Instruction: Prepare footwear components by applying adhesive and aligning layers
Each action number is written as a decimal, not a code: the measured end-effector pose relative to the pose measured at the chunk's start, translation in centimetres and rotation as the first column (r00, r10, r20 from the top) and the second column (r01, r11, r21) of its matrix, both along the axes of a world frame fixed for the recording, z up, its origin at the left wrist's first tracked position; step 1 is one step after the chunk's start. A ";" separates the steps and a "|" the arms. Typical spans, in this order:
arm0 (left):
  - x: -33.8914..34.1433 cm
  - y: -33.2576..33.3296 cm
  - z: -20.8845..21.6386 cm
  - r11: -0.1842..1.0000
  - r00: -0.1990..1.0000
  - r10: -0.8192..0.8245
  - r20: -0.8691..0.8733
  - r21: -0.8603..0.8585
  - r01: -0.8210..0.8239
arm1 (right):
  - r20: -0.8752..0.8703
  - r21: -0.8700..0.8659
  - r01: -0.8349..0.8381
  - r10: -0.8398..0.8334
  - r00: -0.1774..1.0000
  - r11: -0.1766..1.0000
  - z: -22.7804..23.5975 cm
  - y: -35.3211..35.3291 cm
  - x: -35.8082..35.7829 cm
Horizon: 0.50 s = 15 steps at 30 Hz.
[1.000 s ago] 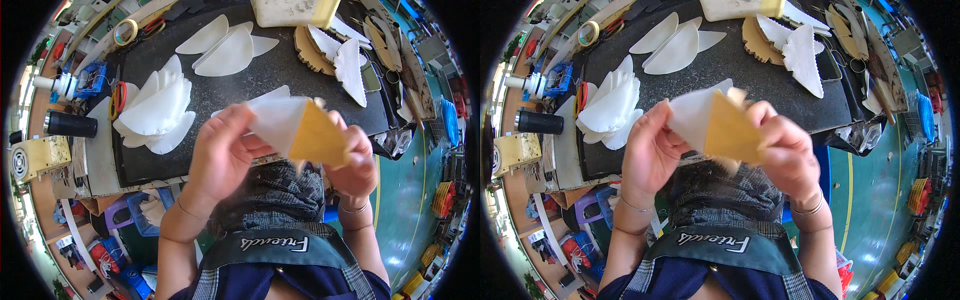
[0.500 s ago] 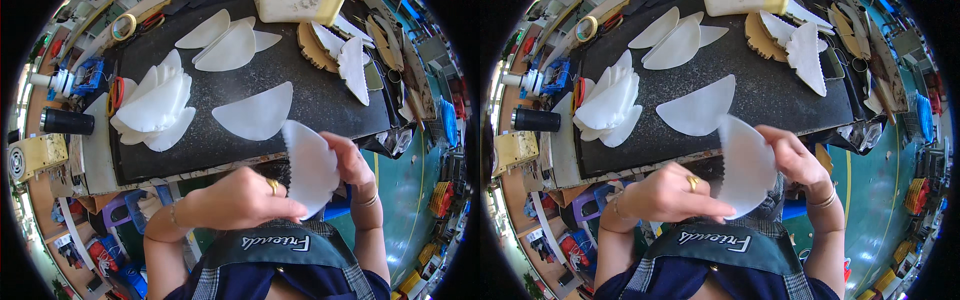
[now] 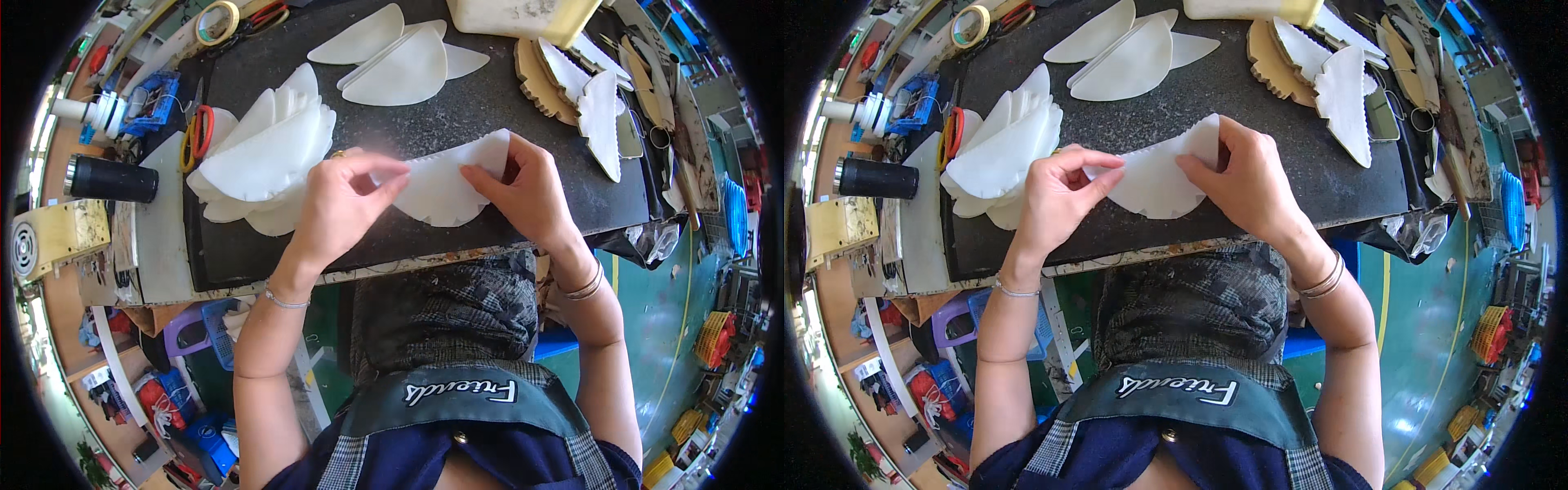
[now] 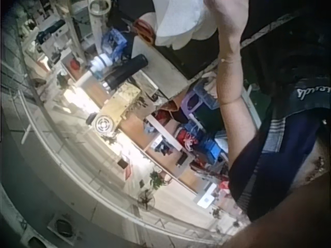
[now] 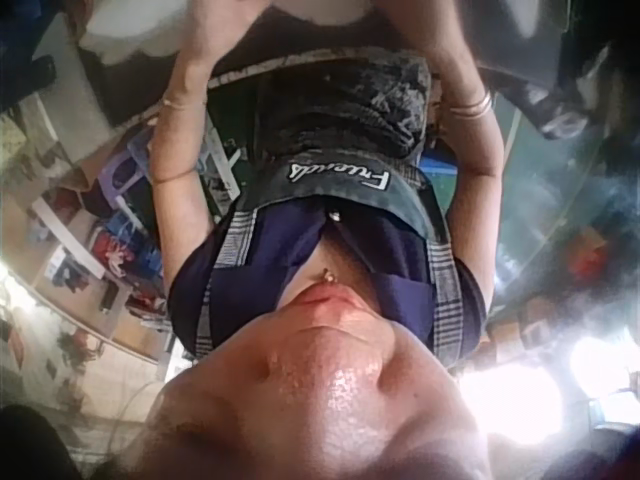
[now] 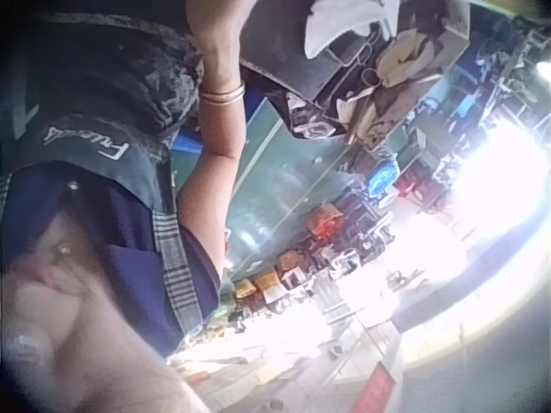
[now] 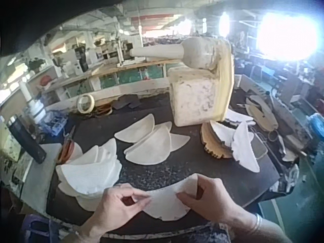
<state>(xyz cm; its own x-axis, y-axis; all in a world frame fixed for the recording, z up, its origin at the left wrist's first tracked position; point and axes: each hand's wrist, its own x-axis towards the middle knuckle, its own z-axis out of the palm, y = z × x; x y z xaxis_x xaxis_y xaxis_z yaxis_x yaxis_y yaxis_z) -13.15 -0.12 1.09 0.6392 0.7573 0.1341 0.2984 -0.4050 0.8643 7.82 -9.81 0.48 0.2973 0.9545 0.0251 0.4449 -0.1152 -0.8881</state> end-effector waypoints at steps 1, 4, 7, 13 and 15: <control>0.3 0.0 -0.4 0.999 1.000 -0.002 0.018 0.049 0.001 | 0.002 -0.003 0.003 -0.003 1.000 1.000 -0.1 0.0 0.0; 0.5 -0.4 0.4 0.957 0.989 -0.015 -0.148 0.285 0.057 | 0.372 0.061 -0.060 0.033 0.928 0.996 0.3 -0.3 0.0; 0.5 -1.3 2.3 0.868 0.950 0.062 -0.305 0.487 0.100 | 0.573 0.173 0.078 -0.165 0.803 0.982 0.9 -1.1 0.7; 2.8 -5.8 -1.4 0.746 0.921 -0.232 -0.313 0.550 0.375 | 0.814 0.300 0.337 -0.424 0.397 0.893 1.4 -4.3 8.9; 2.1 -7.0 -0.9 0.697 0.895 -0.265 -0.358 0.571 0.434 | 0.735 0.207 0.408 -0.417 0.535 0.889 0.8 -6.2 11.2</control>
<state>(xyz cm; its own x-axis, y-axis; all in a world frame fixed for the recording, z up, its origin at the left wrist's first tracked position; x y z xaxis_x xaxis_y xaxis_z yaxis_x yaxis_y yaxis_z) -11.03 -7.11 0.15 0.9143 0.2691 0.3027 0.1764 -0.9373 0.3004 18.97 -16.04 1.25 0.5301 0.7294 0.4324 0.8479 -0.4558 -0.2706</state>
